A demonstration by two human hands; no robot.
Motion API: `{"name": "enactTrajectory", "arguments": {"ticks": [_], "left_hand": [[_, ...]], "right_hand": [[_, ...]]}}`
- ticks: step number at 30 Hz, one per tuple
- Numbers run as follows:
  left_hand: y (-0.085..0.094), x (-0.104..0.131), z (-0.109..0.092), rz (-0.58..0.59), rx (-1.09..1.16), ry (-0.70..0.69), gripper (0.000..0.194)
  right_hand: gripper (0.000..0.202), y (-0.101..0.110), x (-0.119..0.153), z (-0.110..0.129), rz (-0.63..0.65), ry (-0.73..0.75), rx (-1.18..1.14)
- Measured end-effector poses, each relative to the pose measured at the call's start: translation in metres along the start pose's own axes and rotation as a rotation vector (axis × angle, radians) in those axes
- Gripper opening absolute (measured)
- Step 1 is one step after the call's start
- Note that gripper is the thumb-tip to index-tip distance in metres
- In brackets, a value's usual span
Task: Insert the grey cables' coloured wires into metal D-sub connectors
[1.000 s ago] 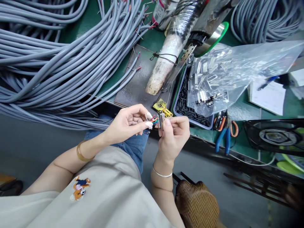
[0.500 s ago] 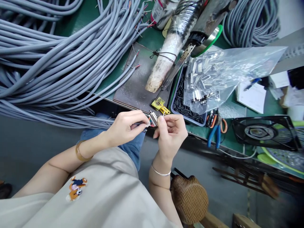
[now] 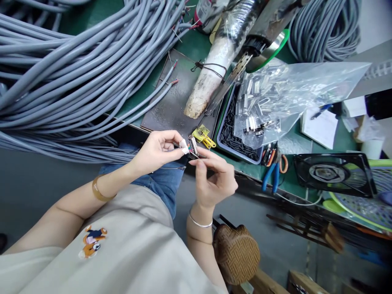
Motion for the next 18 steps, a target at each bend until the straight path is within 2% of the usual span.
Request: {"name": "enactTrajectory", "arguments": {"ticks": [2, 3, 7, 8, 13, 18], "left_hand": [[-0.001, -0.001, 0.001, -0.005, 0.002, 0.005, 0.018], [-0.001, -0.001, 0.001, -0.007, 0.004, 0.006, 0.018], [0.001, -0.002, 0.003, -0.031, -0.003, 0.024, 0.019], [0.001, -0.002, 0.003, -0.036, -0.002, 0.025, 0.019], [0.002, -0.007, 0.003, -0.072, -0.023, -0.029, 0.022], [0.007, -0.010, 0.000, -0.216, -0.190, -0.116, 0.017]], "right_hand": [[0.012, -0.007, 0.001, -0.001, 0.049, 0.059, 0.043], [0.013, -0.007, 0.001, -0.003, 0.033, 0.061, 0.043], [0.012, 0.007, 0.006, -0.023, -0.205, -0.038, -0.044], [0.011, 0.007, 0.007, -0.028, -0.225, -0.066, -0.061], [0.009, -0.010, 0.006, -0.038, -0.093, -0.091, -0.096], [0.017, -0.015, 0.004, -0.035, -0.132, -0.006, -0.031]]}}
Point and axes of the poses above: each hand's wrist, its own x-axis away from the middle knuckle, its own y-axis out of the back of the hand, z = x × y, the point moved 7 cm from there along -x, towards the middle knuckle, and after that the axes turned 7 degrees about z, right-handed, at the moved point
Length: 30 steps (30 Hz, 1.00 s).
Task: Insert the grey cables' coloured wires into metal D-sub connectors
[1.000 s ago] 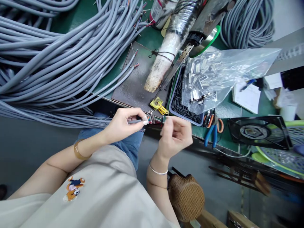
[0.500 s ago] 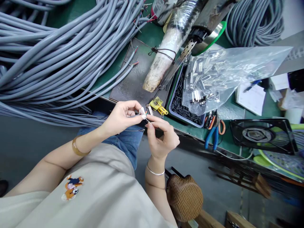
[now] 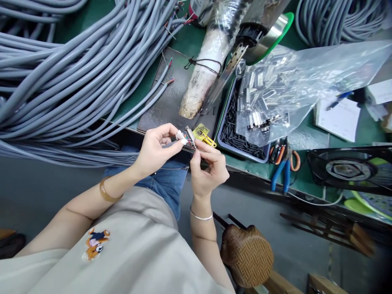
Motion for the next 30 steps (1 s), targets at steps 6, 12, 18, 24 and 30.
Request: {"name": "enactTrajectory", "arguments": {"ticks": [6, 12, 18, 24, 30], "left_hand": [[-0.003, -0.003, -0.009, -0.071, -0.131, -0.107, 0.010], [-0.004, -0.009, -0.012, -0.124, -0.163, -0.123, 0.011], [-0.005, -0.012, -0.014, -0.141, -0.141, -0.136, 0.012], [-0.004, -0.014, -0.016, -0.146, -0.145, -0.132, 0.012], [-0.005, -0.013, -0.021, -0.149, -0.161, -0.135, 0.012]], "right_hand": [[0.018, -0.002, -0.010, 0.005, 0.005, 0.086, 0.097], [0.012, -0.003, -0.017, -0.003, 0.035, 0.007, 0.054], [0.010, -0.004, -0.025, -0.005, 0.028, -0.019, 0.025], [0.011, -0.006, -0.027, -0.009, 0.033, -0.046, -0.018], [0.010, -0.004, -0.033, -0.002, 0.054, -0.013, 0.031]]}}
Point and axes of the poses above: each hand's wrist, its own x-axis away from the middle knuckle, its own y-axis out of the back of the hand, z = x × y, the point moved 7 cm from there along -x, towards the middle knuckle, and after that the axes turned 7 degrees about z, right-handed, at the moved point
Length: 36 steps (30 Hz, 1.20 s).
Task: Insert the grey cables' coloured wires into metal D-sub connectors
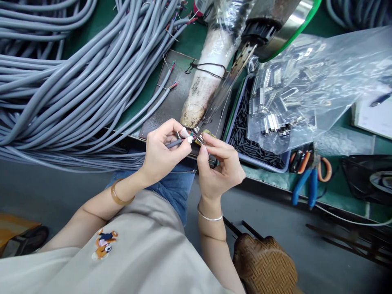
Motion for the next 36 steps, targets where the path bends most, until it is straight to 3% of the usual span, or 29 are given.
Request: {"name": "enactTrajectory", "arguments": {"ticks": [11, 16, 22, 36], "left_hand": [[0.003, 0.002, 0.003, 0.048, -0.031, 0.036, 0.009], [0.003, 0.005, 0.001, 0.114, -0.064, -0.024, 0.005], [0.003, 0.005, -0.003, 0.134, -0.186, -0.138, 0.003], [0.005, -0.003, 0.000, 0.190, -0.128, -0.019, 0.007]], "right_hand": [[0.016, 0.001, 0.004, 0.005, 0.005, 0.046, 0.040], [0.012, 0.004, 0.002, 0.002, 0.012, -0.040, -0.021], [0.013, 0.004, 0.000, 0.004, 0.021, -0.012, 0.003], [0.007, 0.000, -0.003, -0.002, 0.013, -0.069, -0.014]]}}
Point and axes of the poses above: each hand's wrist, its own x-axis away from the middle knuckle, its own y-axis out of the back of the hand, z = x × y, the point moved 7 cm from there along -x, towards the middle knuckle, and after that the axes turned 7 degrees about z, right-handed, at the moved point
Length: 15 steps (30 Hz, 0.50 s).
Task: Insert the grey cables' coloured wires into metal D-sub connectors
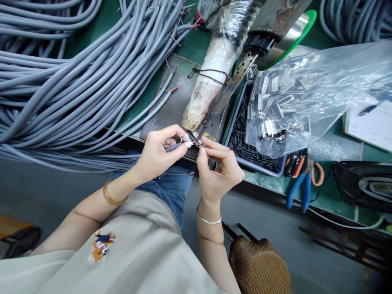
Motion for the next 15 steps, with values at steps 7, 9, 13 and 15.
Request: {"name": "enactTrajectory", "arguments": {"ticks": [7, 9, 13, 15], "left_hand": [[0.000, 0.002, -0.008, -0.034, -0.054, -0.063, 0.005], [0.002, 0.001, -0.010, -0.039, -0.062, -0.069, 0.004], [0.002, 0.001, -0.009, -0.015, -0.090, -0.070, 0.004], [0.000, 0.002, -0.006, 0.015, -0.104, -0.074, 0.004]], "right_hand": [[0.011, 0.001, -0.007, 0.007, 0.001, 0.054, 0.026], [0.012, 0.002, -0.010, 0.012, 0.002, 0.082, 0.061], [0.012, 0.002, -0.007, 0.016, 0.029, 0.120, 0.128], [0.012, 0.003, -0.003, 0.015, 0.033, 0.129, 0.138]]}}
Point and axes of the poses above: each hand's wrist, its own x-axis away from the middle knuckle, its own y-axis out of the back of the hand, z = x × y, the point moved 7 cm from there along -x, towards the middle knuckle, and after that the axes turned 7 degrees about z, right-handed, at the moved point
